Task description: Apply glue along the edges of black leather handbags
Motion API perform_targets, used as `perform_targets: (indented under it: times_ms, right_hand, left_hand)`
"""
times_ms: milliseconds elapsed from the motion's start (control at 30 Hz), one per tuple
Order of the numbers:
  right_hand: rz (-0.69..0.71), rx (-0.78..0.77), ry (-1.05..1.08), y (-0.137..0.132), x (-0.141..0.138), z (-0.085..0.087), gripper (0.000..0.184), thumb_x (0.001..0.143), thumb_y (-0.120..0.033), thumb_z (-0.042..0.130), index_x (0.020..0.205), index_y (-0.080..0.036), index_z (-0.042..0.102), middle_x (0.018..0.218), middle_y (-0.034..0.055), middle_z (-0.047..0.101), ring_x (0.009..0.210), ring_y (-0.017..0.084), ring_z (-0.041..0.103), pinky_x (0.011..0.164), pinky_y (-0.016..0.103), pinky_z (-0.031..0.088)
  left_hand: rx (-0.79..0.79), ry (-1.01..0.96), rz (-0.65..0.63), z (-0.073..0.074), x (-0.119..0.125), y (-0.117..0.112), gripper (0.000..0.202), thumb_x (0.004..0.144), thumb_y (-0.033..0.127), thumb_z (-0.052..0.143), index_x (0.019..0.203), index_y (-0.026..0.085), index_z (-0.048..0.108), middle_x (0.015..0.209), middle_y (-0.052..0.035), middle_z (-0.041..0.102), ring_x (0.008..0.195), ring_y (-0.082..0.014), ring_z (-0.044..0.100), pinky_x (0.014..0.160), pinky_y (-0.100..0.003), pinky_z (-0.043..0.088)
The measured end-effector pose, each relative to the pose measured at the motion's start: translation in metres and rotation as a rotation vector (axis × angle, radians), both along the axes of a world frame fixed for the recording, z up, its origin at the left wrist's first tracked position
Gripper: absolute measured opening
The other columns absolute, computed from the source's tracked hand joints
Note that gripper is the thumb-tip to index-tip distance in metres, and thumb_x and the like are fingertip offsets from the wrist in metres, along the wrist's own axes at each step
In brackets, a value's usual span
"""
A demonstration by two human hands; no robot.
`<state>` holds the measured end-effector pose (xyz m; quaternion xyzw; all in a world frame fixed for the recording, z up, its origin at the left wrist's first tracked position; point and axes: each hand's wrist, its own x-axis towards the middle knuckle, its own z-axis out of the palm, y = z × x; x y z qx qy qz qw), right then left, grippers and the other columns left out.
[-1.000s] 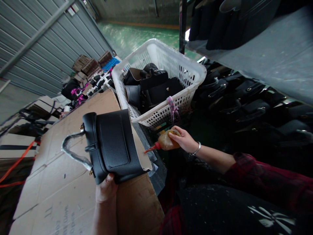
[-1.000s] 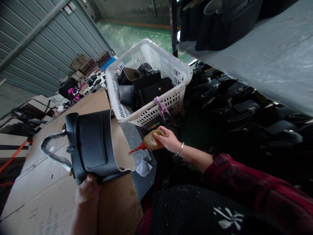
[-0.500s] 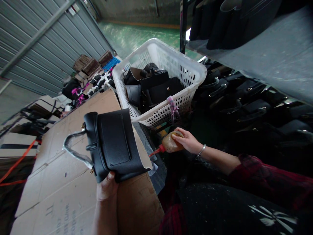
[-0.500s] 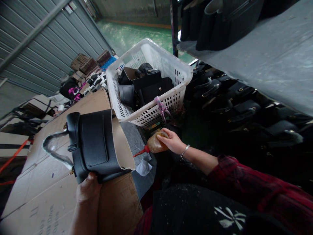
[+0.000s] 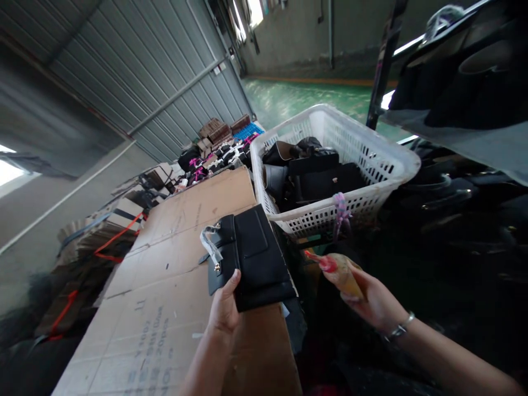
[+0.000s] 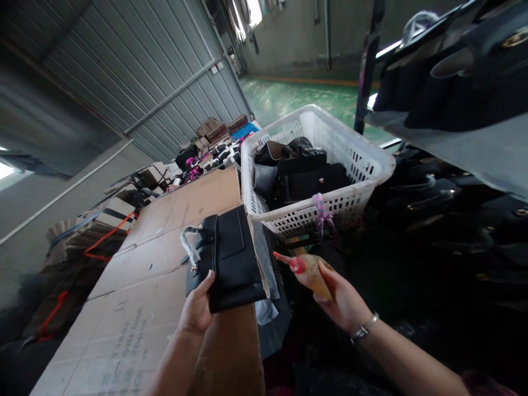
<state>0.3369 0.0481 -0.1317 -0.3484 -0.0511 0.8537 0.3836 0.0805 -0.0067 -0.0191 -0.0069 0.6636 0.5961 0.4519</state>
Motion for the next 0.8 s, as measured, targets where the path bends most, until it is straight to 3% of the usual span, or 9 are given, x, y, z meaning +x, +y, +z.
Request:
perform_targets:
  times_ms: [133,200,267,367,467,500,567,667,800]
  right_hand:
    - [0.084,-0.071,0.113,-0.017,-0.012,0.014,0.02,0.077,-0.029,0.067,0.096,-0.022,0.069,0.076,0.0048,0.069,0.044,0.007,0.048,0.031,0.014,0.029]
    - [0.116,-0.114,0.15,-0.024,-0.018,0.018,0.02,0.077,-0.028,0.069,0.095,-0.02,0.069,0.074,0.0045,0.069,0.045,0.006,0.049,0.032,0.012,0.028]
    - [0.153,-0.139,0.198,-0.029,-0.023,0.02,0.02,0.077,-0.03,0.069,0.094,-0.019,0.07,0.072,0.0047,0.068,0.045,0.006,0.049,0.032,0.011,0.026]
    - [0.217,-0.153,0.263,-0.035,-0.028,0.018,0.02,0.079,-0.032,0.068,0.094,-0.018,0.07,0.072,0.0054,0.068,0.044,0.005,0.049,0.032,0.011,0.024]
    - [0.252,-0.161,0.28,-0.037,-0.03,0.014,0.022,0.08,-0.033,0.066,0.094,-0.017,0.07,0.07,0.0049,0.068,0.042,0.004,0.047,0.032,0.011,0.024]
    - [0.255,-0.162,0.279,-0.037,-0.031,0.012,0.022,0.08,-0.033,0.066,0.094,-0.017,0.07,0.07,0.0048,0.067,0.041,0.004,0.046,0.032,0.011,0.024]
    - [0.246,-0.151,0.278,-0.037,-0.031,0.01,0.025,0.08,-0.034,0.065,0.096,-0.017,0.07,0.071,0.0053,0.068,0.04,0.004,0.045,0.031,0.011,0.024]
    - [0.231,-0.106,0.275,-0.035,-0.03,0.012,0.026,0.081,-0.034,0.063,0.1,-0.017,0.069,0.075,0.0054,0.069,0.041,0.004,0.046,0.031,0.011,0.026]
    - [0.187,-0.058,0.263,-0.031,-0.026,0.018,0.024,0.083,-0.033,0.062,0.102,-0.019,0.068,0.08,0.0044,0.069,0.047,0.005,0.053,0.031,0.011,0.027]
  left_hand:
    - [0.122,-0.036,0.203,0.01,0.001,-0.005,0.011,0.085,0.016,0.06,0.092,0.018,0.069,0.081,-0.0017,0.073,0.073,-0.014,0.069,0.079,-0.027,0.057]
    - [0.196,-0.023,0.27,0.016,-0.004,-0.016,0.019,0.092,0.016,0.051,0.086,0.02,0.068,0.078,0.0011,0.073,0.073,-0.0098,0.068,0.079,-0.022,0.055]
    - [0.171,-0.065,0.224,0.022,-0.012,-0.032,0.026,0.095,0.017,0.043,0.084,0.016,0.068,0.082,-0.0035,0.073,0.079,-0.0118,0.069,0.079,-0.025,0.056]
    - [-0.08,-0.081,-0.009,0.034,-0.028,-0.056,0.024,0.092,0.017,0.047,0.088,0.006,0.068,0.092,-0.0168,0.072,0.083,-0.0209,0.07,0.072,-0.031,0.057]
    - [-0.175,0.235,-0.043,0.047,-0.054,-0.061,0.02,0.088,0.018,0.055,0.078,0.006,0.067,0.07,-0.0129,0.069,0.06,-0.0159,0.066,0.058,-0.024,0.054]
    - [-0.134,0.348,0.001,0.051,-0.063,-0.055,0.019,0.087,0.018,0.057,0.073,0.008,0.066,0.062,-0.0085,0.066,0.053,-0.013,0.062,0.054,-0.021,0.051]
    - [0.017,0.442,0.031,0.056,-0.078,-0.034,0.014,0.084,0.016,0.06,0.072,0.012,0.064,0.065,-0.0045,0.066,0.057,-0.0112,0.063,0.058,-0.02,0.052]
    - [0.082,0.404,-0.078,0.058,-0.089,0.012,0.001,0.078,0.012,0.066,0.079,0.013,0.065,0.081,-0.0057,0.07,0.072,-0.0122,0.066,0.068,-0.021,0.053]
    - [0.002,0.282,-0.235,0.056,-0.085,0.069,0.003,0.076,0.006,0.064,0.077,0.009,0.064,0.069,-0.0085,0.067,0.057,-0.0136,0.063,0.05,-0.021,0.05]
